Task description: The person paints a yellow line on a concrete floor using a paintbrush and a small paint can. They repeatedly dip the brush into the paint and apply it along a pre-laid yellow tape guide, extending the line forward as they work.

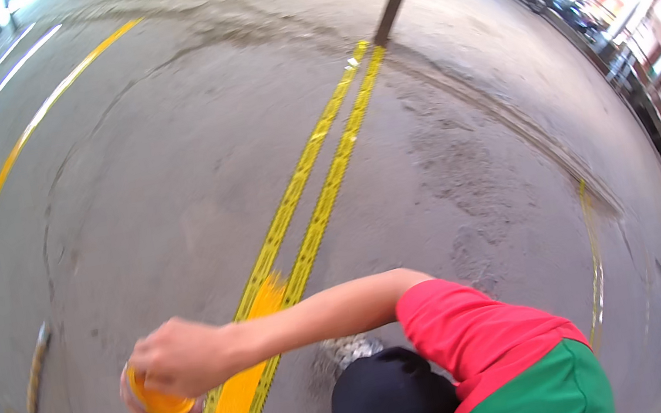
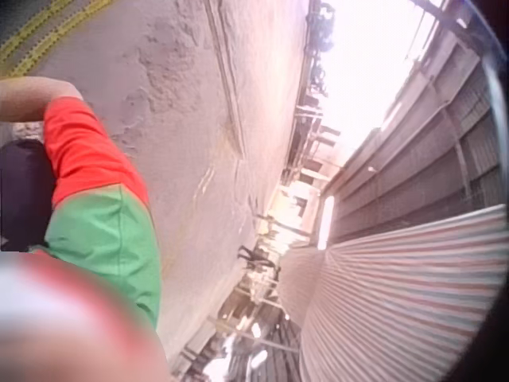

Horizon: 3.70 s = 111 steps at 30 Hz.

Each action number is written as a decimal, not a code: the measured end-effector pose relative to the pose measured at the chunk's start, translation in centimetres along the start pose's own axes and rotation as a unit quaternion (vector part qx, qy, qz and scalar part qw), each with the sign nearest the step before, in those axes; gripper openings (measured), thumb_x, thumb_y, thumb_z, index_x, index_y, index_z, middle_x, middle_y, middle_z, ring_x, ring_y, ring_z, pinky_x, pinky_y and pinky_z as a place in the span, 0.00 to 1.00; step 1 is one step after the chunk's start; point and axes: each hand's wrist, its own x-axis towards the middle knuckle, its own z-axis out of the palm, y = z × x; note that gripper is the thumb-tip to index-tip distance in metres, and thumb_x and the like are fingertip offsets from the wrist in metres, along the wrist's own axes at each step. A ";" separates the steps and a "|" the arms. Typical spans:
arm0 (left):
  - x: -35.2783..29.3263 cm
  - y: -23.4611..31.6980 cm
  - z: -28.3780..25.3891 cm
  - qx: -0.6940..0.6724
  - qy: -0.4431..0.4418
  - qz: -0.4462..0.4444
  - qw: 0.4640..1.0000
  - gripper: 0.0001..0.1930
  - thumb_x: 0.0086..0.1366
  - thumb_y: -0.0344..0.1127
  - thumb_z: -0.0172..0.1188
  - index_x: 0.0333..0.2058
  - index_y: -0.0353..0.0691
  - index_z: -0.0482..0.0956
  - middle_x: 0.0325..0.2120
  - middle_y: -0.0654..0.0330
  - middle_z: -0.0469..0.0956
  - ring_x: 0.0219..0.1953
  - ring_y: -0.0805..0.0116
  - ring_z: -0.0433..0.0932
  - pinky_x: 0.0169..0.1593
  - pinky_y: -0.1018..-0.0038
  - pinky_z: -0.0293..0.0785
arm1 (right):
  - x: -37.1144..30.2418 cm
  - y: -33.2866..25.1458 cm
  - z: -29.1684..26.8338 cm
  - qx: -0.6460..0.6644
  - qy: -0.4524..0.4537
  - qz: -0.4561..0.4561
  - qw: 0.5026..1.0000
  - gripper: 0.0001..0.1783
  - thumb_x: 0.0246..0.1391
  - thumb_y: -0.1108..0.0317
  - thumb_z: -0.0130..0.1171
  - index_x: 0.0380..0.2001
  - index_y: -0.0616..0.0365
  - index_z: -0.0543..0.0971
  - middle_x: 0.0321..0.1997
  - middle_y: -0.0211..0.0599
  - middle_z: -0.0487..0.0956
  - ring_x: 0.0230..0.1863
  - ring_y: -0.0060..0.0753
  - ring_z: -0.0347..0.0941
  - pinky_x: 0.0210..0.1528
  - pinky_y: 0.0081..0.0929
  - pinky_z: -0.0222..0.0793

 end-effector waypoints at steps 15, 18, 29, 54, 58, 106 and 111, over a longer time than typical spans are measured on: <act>7.1 5.6 4.7 0.052 -0.013 0.035 0.998 0.51 0.39 0.28 0.82 0.63 0.39 0.64 0.59 0.50 0.71 0.60 0.55 0.72 0.64 0.59 0.68 | 1.1 5.6 -3.9 0.021 0.070 0.072 0.995 0.06 0.37 0.71 0.60 0.17 0.65 0.80 0.22 0.50 0.81 0.26 0.56 0.79 0.31 0.43 0.76; 7.3 4.8 7.1 0.014 -0.016 0.051 0.998 0.51 0.40 0.29 0.82 0.64 0.38 0.63 0.59 0.51 0.71 0.59 0.55 0.73 0.63 0.59 0.69 | -0.6 6.9 -3.8 0.044 0.071 0.096 0.992 0.07 0.37 0.71 0.60 0.18 0.65 0.81 0.22 0.51 0.80 0.27 0.56 0.79 0.31 0.44 0.76; 4.0 2.2 17.2 -0.059 -0.063 0.110 0.990 0.51 0.44 0.36 0.81 0.66 0.39 0.62 0.62 0.51 0.67 0.64 0.51 0.67 0.67 0.57 0.63 | -11.7 9.1 -8.4 0.087 0.148 0.166 0.971 0.07 0.42 0.72 0.62 0.25 0.64 0.81 0.28 0.52 0.80 0.30 0.54 0.78 0.34 0.41 0.75; -3.1 -4.1 18.6 0.049 0.015 -0.052 0.997 0.55 0.37 0.42 0.85 0.63 0.36 0.63 0.59 0.50 0.70 0.62 0.51 0.70 0.67 0.58 0.64 | -23.1 17.2 -6.5 0.296 0.289 0.442 0.796 0.12 0.64 0.67 0.61 0.41 0.67 0.80 0.32 0.41 0.83 0.29 0.25 0.80 0.25 0.19 0.74; -4.5 -4.2 17.2 0.028 0.052 -0.111 0.992 0.55 0.38 0.37 0.85 0.64 0.34 0.61 0.58 0.51 0.70 0.60 0.57 0.72 0.66 0.62 0.67 | -23.9 18.8 -5.4 0.048 0.205 0.445 0.870 0.09 0.62 0.67 0.62 0.40 0.63 0.82 0.32 0.41 0.84 0.28 0.25 0.80 0.26 0.19 0.75; -4.5 -3.0 9.4 0.016 0.226 -0.167 0.959 0.53 0.44 0.35 0.83 0.64 0.32 0.58 0.57 0.51 0.70 0.60 0.62 0.72 0.65 0.65 0.69 | -23.8 17.6 -4.3 -0.296 0.113 0.236 0.919 0.07 0.63 0.69 0.60 0.37 0.62 0.82 0.32 0.37 0.83 0.26 0.26 0.79 0.22 0.23 0.76; -3.3 -2.7 9.4 0.013 0.227 -0.153 0.962 0.51 0.45 0.34 0.82 0.64 0.31 0.59 0.57 0.52 0.71 0.59 0.63 0.73 0.63 0.66 0.71 | -22.3 15.3 1.2 -0.294 -0.061 0.171 0.938 0.02 0.54 0.72 0.58 0.31 0.56 0.79 0.28 0.38 0.77 0.24 0.31 0.76 0.22 0.26 0.79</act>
